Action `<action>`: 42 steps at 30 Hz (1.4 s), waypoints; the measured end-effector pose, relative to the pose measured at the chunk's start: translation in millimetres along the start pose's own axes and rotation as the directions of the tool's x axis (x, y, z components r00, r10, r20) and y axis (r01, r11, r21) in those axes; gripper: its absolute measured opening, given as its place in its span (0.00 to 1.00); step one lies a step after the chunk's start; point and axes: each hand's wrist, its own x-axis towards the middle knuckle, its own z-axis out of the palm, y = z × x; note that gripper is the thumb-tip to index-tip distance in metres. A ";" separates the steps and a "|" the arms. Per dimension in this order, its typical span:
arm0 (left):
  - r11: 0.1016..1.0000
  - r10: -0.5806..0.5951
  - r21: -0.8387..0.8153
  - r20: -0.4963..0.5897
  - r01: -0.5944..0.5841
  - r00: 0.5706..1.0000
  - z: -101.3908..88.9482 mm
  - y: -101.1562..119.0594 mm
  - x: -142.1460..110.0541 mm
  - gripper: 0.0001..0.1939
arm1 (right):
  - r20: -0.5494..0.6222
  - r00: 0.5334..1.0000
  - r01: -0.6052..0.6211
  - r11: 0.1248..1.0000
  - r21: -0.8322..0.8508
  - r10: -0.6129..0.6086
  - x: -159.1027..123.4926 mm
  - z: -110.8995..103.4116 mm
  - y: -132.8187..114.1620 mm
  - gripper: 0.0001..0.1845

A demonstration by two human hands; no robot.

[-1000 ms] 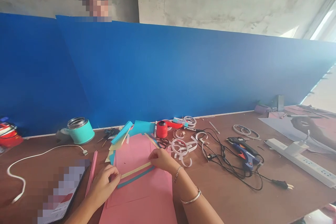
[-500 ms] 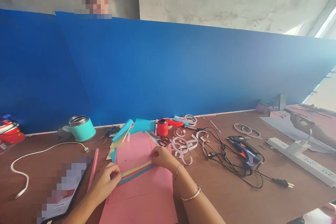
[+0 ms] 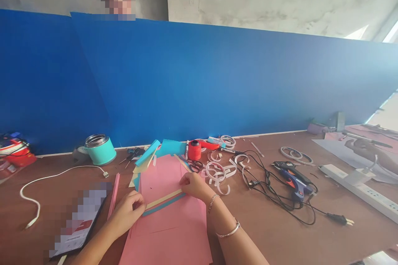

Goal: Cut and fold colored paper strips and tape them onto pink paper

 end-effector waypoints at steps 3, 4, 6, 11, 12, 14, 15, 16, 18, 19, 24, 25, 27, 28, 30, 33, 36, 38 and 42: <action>1.000 -0.001 0.019 0.000 0.001 1.000 0.4 -0.6 0.3 0.07 | -0.003 1.000 0.006 1.000 -0.001 -0.006 1.7 1.5 3.4 0.12; 1.000 0.001 0.025 0.000 -0.001 1.000 0.8 -1.0 0.6 0.07 | -0.005 1.000 0.008 1.000 -0.002 -0.008 2.3 2.0 4.4 0.12; 0.999 0.004 0.034 0.004 -0.004 1.000 1.7 -2.0 1.5 0.07 | -0.010 1.000 0.012 1.000 -0.008 -0.013 3.6 2.9 6.0 0.13; 0.998 0.012 0.059 0.019 -0.013 1.000 3.4 -5.6 4.1 0.07 | -0.019 1.000 0.018 1.000 -0.020 -0.019 4.7 4.0 6.0 0.13; 0.998 0.011 0.062 0.022 -0.012 1.000 3.7 -6.4 4.5 0.07 | -0.016 1.000 0.017 1.000 -0.019 -0.017 4.5 4.1 5.7 0.13; 0.998 0.010 0.069 0.023 -0.011 1.000 4.3 -7.7 4.7 0.07 | -0.007 1.000 0.015 1.000 -0.013 -0.015 4.1 4.3 5.3 0.13; 0.997 0.012 0.071 0.022 -0.014 1.000 4.5 -8.2 4.5 0.07 | -0.003 1.000 0.014 1.000 -0.009 -0.014 3.9 4.3 5.3 0.13; 0.997 0.016 0.073 0.020 -0.017 1.000 4.6 -8.5 4.3 0.07 | 0.002 1.000 0.012 1.000 -0.006 -0.012 3.8 4.4 5.3 0.13; 0.997 0.020 0.076 0.016 -0.021 1.000 4.6 -8.4 3.8 0.07 | 0.006 1.000 0.009 1.000 0.000 -0.009 3.6 4.4 5.3 0.13; 0.997 0.020 0.076 0.018 -0.021 1.000 4.4 -8.0 3.6 0.07 | 0.007 1.000 0.009 1.000 0.003 -0.009 3.4 4.3 5.4 0.13; 0.997 0.012 0.076 0.026 -0.014 1.000 3.2 -7.0 4.5 0.07 | 0.013 1.000 0.011 1.000 0.020 -0.011 2.7 3.9 5.2 0.13; 0.997 0.007 0.074 0.028 -0.009 1.000 3.1 -7.2 4.8 0.07 | 0.012 1.000 0.011 1.000 0.021 -0.011 2.7 3.9 5.3 0.13; 0.998 -0.006 0.068 0.033 0.003 0.999 3.0 -7.4 5.2 0.07 | 0.010 1.000 0.010 1.000 0.023 -0.010 2.7 3.9 5.4 0.12; 0.998 -0.011 0.063 0.034 0.009 0.999 2.8 -7.3 5.1 0.07 | 0.009 1.000 0.009 1.000 0.024 -0.009 2.8 3.8 5.4 0.12; 0.999 -0.016 0.053 0.033 0.014 0.999 2.2 -6.7 4.6 0.07 | 0.009 1.000 0.008 1.000 0.029 -0.008 2.8 3.6 5.1 0.12; 1.000 -0.013 0.023 0.017 0.013 1.000 0.6 -5.4 3.5 0.09 | 0.006 1.000 0.008 0.999 0.034 -0.008 2.3 3.0 3.4 0.12; 1.000 -0.002 -0.014 -0.006 0.001 1.000 0.0 -5.1 3.2 0.09 | 0.003 1.000 0.008 0.999 0.037 -0.009 2.0 2.3 1.5 0.12; 1.000 0.003 -0.028 -0.022 -0.004 1.000 0.3 -5.6 3.6 0.09 | 0.007 1.000 0.009 0.999 0.038 -0.010 2.4 2.0 1.5 0.12; 1.000 0.003 -0.028 -0.042 -0.004 0.999 0.7 -5.9 4.1 0.09 | 0.004 1.000 0.008 0.999 0.032 -0.008 4.0 2.5 4.2 0.12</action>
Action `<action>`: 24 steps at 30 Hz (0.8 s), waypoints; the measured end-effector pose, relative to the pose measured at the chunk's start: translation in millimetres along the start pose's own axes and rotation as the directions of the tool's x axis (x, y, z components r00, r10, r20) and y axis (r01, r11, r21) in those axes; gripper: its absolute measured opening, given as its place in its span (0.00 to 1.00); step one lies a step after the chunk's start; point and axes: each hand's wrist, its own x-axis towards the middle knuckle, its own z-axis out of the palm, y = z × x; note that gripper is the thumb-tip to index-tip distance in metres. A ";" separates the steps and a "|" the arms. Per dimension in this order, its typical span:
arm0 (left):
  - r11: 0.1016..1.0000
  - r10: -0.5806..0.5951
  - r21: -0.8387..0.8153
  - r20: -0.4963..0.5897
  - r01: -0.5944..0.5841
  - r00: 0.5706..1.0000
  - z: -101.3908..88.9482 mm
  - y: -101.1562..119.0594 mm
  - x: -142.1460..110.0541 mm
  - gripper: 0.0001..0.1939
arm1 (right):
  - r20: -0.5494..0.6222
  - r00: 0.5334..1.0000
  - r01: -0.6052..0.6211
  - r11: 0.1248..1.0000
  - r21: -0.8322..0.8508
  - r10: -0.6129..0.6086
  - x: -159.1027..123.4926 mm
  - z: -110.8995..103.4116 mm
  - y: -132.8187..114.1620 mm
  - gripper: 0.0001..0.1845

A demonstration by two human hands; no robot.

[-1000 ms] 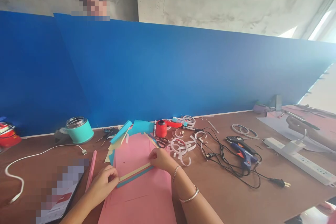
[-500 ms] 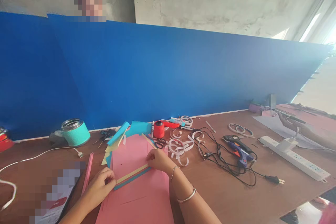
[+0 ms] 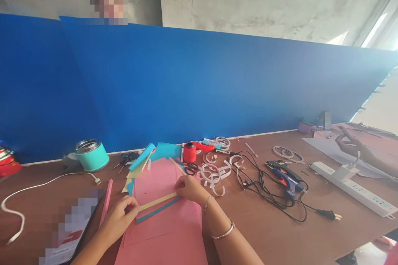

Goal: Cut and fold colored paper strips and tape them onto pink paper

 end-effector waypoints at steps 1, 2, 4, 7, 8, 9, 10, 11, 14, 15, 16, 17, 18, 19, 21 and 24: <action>1.000 -0.001 0.001 -0.002 0.001 1.000 -0.1 0.3 0.0 0.09 | -0.002 1.000 -0.001 1.000 -0.002 0.001 0.2 0.1 0.7 0.12; 1.000 -0.002 0.001 -0.003 0.002 1.000 -0.1 0.5 -0.1 0.09 | -0.004 1.000 -0.002 1.000 -0.002 0.002 0.3 0.3 1.1 0.12; 1.000 -0.003 -0.005 -0.005 0.002 1.000 0.1 0.7 -0.3 0.09 | -0.005 1.000 -0.004 1.000 -0.002 0.004 0.0 0.3 1.1 0.12; 0.999 0.025 -0.019 -0.023 -0.026 0.999 1.9 -1.0 -0.2 0.09 | -0.008 1.000 -0.009 1.000 -0.001 0.009 -0.9 0.0 -0.7 0.12; 0.999 0.041 -0.024 -0.033 -0.042 0.999 2.7 -2.0 0.0 0.09 | -0.010 1.000 -0.009 1.000 0.000 0.009 -1.2 -0.1 -1.3 0.12; 0.998 0.056 -0.029 -0.043 -0.057 0.998 3.5 -2.8 0.2 0.09 | -0.013 1.000 -0.010 1.000 0.000 0.010 -1.5 -0.2 -1.7 0.12; 0.997 0.067 -0.033 -0.054 -0.069 0.996 4.2 -3.4 0.3 0.09 | -0.015 1.000 -0.011 1.000 0.002 0.011 -1.6 -0.3 -2.0 0.12; 0.996 0.074 -0.036 -0.060 -0.077 0.995 4.7 -3.5 0.3 0.09 | -0.016 1.000 -0.011 1.000 0.005 0.011 -1.7 -0.4 -2.0 0.11; 0.995 0.071 -0.072 -0.062 -0.075 0.996 4.5 -0.5 -1.0 0.08 | -0.015 1.000 -0.008 1.000 0.018 0.008 -1.7 -0.5 -0.9 0.11; 0.993 0.062 -0.094 -0.059 -0.068 0.996 3.9 1.4 -1.8 0.08 | -0.017 1.000 -0.006 1.000 0.024 0.007 -1.6 -0.4 -0.4 0.11; 0.991 0.053 -0.118 -0.055 -0.059 0.997 3.2 3.4 -2.6 0.08 | -0.020 1.000 -0.005 1.000 0.030 0.006 -1.4 -0.2 0.0 0.11; 0.989 0.043 -0.139 -0.053 -0.050 0.998 2.3 5.3 -3.5 0.08 | -0.025 1.000 -0.004 0.999 0.037 0.005 -1.3 0.2 0.4 0.11; 0.987 0.033 -0.156 -0.055 -0.041 0.998 1.5 6.9 -4.2 0.09 | -0.031 1.000 -0.005 0.999 0.046 0.006 -1.1 0.5 0.5 0.11; 0.985 0.028 -0.167 -0.059 -0.037 0.998 0.8 8.2 -4.9 0.09 | -0.038 0.999 -0.006 0.998 0.055 0.008 -0.9 0.8 0.7 0.10; 0.983 0.031 -0.179 -0.070 -0.043 0.997 0.0 8.9 -5.6 0.10 | -0.065 0.998 -0.009 0.997 0.073 0.014 0.0 0.4 1.1 0.10; 0.982 0.049 -0.176 -0.085 -0.064 0.995 1.0 6.7 -5.6 0.10 | -0.191 0.981 -0.025 0.996 0.082 0.040 3.0 -4.7 4.4 0.09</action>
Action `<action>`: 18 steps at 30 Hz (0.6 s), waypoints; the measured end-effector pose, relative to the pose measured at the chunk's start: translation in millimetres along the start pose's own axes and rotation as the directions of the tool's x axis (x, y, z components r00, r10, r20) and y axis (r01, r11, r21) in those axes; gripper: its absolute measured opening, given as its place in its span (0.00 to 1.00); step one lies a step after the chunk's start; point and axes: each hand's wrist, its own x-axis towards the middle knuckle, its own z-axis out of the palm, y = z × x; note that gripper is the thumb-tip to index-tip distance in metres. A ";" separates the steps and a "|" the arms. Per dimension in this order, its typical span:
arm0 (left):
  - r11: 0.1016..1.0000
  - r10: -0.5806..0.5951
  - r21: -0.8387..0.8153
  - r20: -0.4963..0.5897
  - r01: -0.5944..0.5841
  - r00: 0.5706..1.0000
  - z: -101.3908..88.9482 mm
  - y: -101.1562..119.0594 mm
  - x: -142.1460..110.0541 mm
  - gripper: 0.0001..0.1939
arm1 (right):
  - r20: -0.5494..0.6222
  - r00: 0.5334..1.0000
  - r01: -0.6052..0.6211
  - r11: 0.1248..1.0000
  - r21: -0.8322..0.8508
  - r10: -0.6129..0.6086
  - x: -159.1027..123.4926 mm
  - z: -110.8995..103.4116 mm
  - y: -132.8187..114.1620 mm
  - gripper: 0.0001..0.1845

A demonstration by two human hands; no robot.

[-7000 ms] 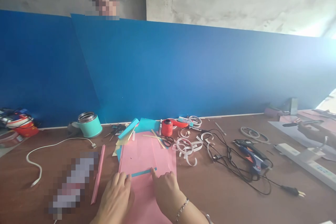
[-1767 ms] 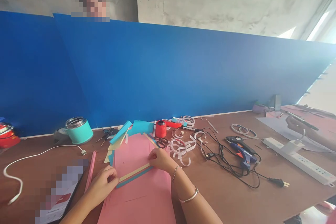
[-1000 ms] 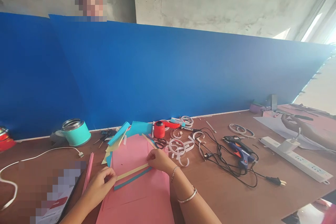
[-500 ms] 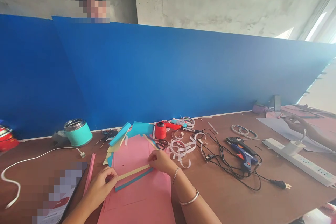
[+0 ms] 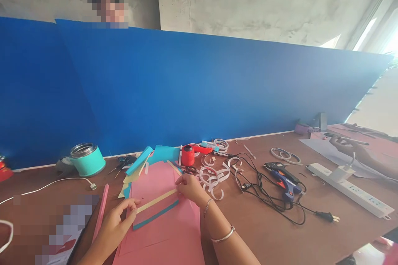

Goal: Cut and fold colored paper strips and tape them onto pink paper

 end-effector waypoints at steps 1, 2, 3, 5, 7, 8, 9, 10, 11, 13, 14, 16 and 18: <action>1.000 0.004 0.005 -0.003 -0.004 1.000 0.8 -1.1 0.0 0.10 | -0.073 0.997 -0.011 1.000 -0.006 0.010 2.2 -2.8 1.6 0.10; 1.000 0.004 0.012 -0.006 -0.004 1.000 1.7 -2.0 -0.1 0.11 | -0.152 0.988 -0.025 1.000 -0.013 0.022 4.7 -6.1 3.4 0.10; 1.000 0.003 0.019 -0.009 -0.002 1.000 2.8 -2.4 -0.2 0.11 | -0.233 0.972 -0.040 0.999 -0.020 0.034 7.5 -9.6 5.1 0.11; 1.000 0.001 0.025 -0.008 0.000 1.000 4.9 -1.6 -0.7 0.11 | -0.353 0.934 -0.064 0.998 -0.027 0.050 13.7 -16.4 7.2 0.15; 1.000 0.000 0.022 -0.011 0.000 1.000 6.3 0.8 -1.3 0.11 | -0.421 0.906 -0.068 0.997 -0.036 0.047 20.8 -21.6 6.5 0.19; 1.000 0.000 0.019 -0.013 0.000 1.000 6.7 2.1 -1.5 0.10 | -0.442 0.896 -0.066 0.997 -0.046 0.039 24.7 -23.4 5.1 0.22; 1.000 0.000 0.018 -0.016 0.001 1.000 6.9 3.2 -1.7 0.10 | -0.457 0.889 -0.064 0.996 -0.060 0.030 28.7 -24.6 3.2 0.25; 1.000 0.001 0.018 -0.016 0.000 1.000 7.0 3.9 -1.7 0.10 | -0.464 0.886 -0.064 0.995 -0.078 0.020 32.8 -25.2 1.0 0.28; 1.000 0.003 0.018 -0.016 -0.003 1.000 6.9 4.2 -1.6 0.10 | -0.465 0.885 -0.064 0.993 -0.098 0.011 37.0 -25.5 -1.2 0.31; 1.000 0.011 0.018 -0.011 -0.011 1.000 6.8 3.2 -1.2 0.10 | -0.449 0.894 -0.062 0.988 -0.144 -0.009 44.9 -26.0 -4.4 0.35; 1.000 0.013 0.019 -0.008 -0.012 1.000 6.7 2.2 -1.0 0.10 | -0.437 0.899 -0.061 0.984 -0.170 -0.019 48.7 -26.8 -5.1 0.36; 1.000 0.007 0.021 -0.006 -0.007 1.000 6.7 -0.1 -0.7 0.10 | -0.433 0.901 -0.076 0.971 -0.225 -0.030 56.2 -31.7 -5.2 0.34; 1.000 -0.004 0.026 -0.006 0.004 1.000 6.7 -2.0 -0.7 0.10 | -0.466 0.884 -0.120 0.951 -0.284 -0.028 65.0 -42.9 -4.3 0.30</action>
